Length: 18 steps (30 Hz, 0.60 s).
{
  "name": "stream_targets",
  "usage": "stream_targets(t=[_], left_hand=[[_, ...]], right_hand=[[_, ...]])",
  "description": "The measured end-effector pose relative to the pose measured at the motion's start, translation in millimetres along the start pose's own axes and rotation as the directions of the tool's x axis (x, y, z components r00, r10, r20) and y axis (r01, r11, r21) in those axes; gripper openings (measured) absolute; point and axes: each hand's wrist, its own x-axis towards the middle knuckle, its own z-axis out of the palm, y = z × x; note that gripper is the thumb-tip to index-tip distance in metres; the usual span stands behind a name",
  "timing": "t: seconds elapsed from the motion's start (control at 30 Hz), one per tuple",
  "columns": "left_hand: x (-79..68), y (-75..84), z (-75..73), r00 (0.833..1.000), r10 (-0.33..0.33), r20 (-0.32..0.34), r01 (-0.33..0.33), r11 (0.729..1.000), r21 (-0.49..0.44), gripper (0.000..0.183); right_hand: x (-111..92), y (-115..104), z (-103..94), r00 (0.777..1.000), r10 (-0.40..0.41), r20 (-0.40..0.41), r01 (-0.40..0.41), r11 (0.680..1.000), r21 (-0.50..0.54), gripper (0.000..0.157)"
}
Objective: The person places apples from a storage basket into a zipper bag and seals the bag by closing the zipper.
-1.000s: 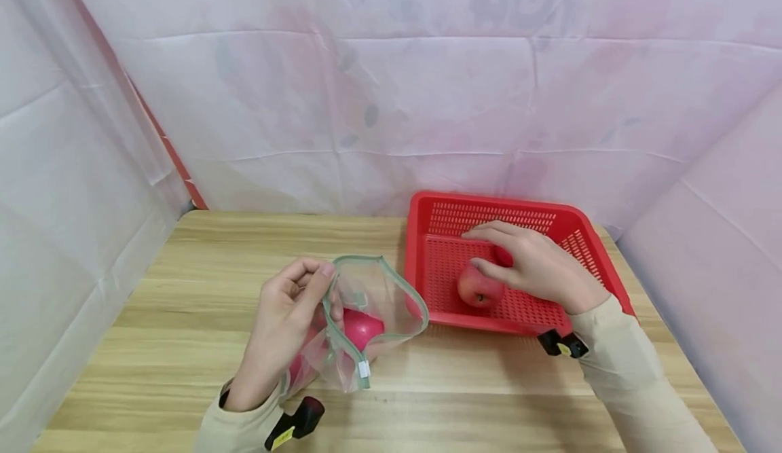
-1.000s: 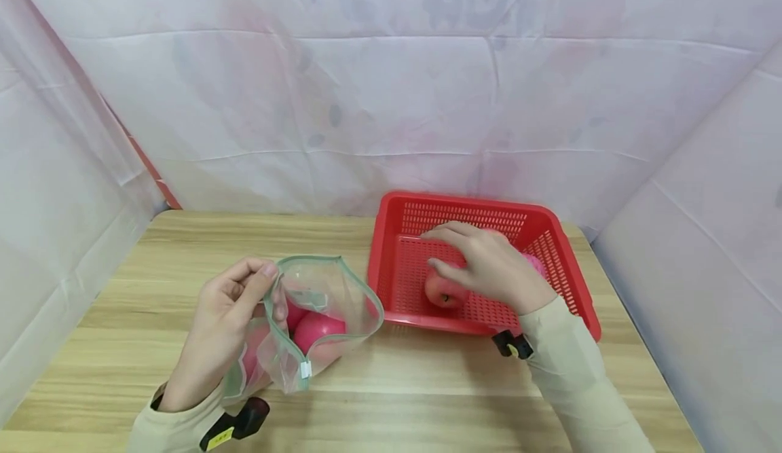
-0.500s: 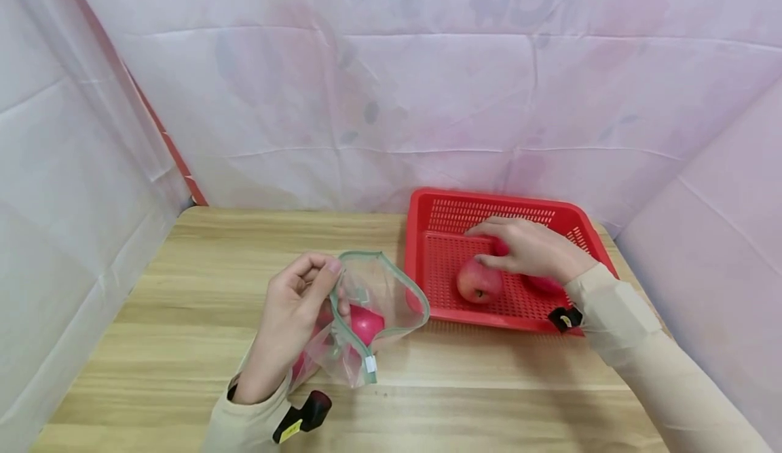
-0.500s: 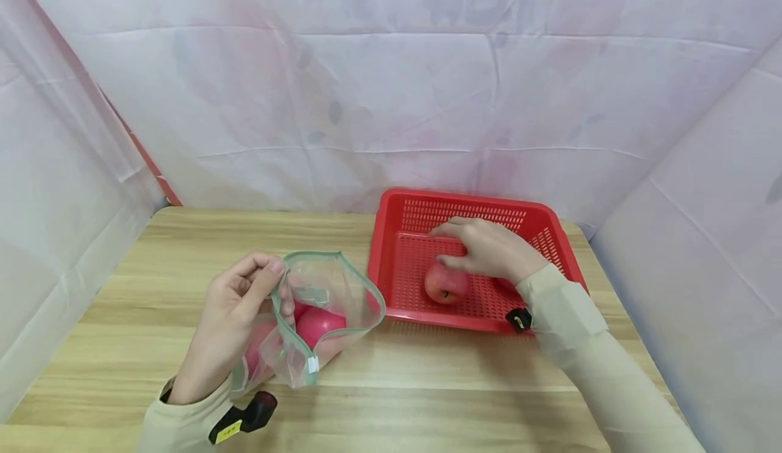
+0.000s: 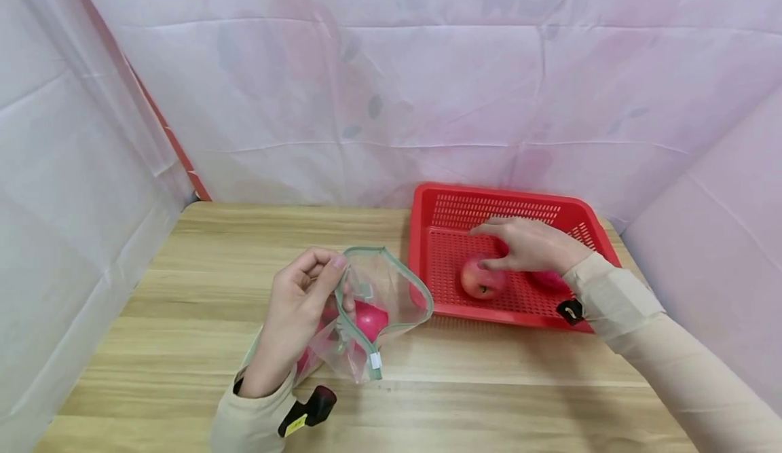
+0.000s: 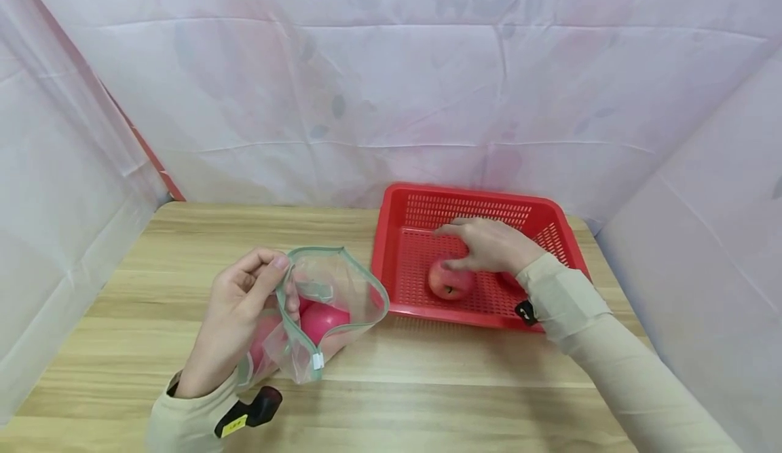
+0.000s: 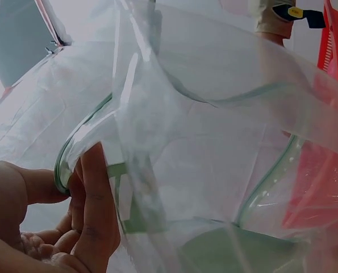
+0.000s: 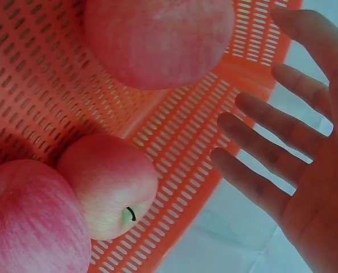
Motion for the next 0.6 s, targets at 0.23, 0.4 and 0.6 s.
stream_targets(t=[0.23, 0.4, 0.6], left_hand=[[0.1, 0.4, -1.2, 1.0, -0.003, -0.013, 0.003, 1.0, -0.006, 0.02], [0.8, 0.2, -1.2, 1.0, -0.01, -0.012, 0.01, 1.0, -0.016, 0.018], [2.2, -2.3, -2.4, 1.0, -0.009, -0.004, 0.009, 1.0, -0.016, 0.02]], right_hand=[[9, 1, 9.8, 0.999, 0.005, 0.05, -0.002, 0.998, -0.057, 0.059], [15, 0, 13.6, 0.994, 0.031, 0.109, -0.019, 0.994, -0.108, 0.061], [21, -3, 16.3, 0.981, -0.005, 0.196, 0.019, 0.997, -0.068, 0.063]])
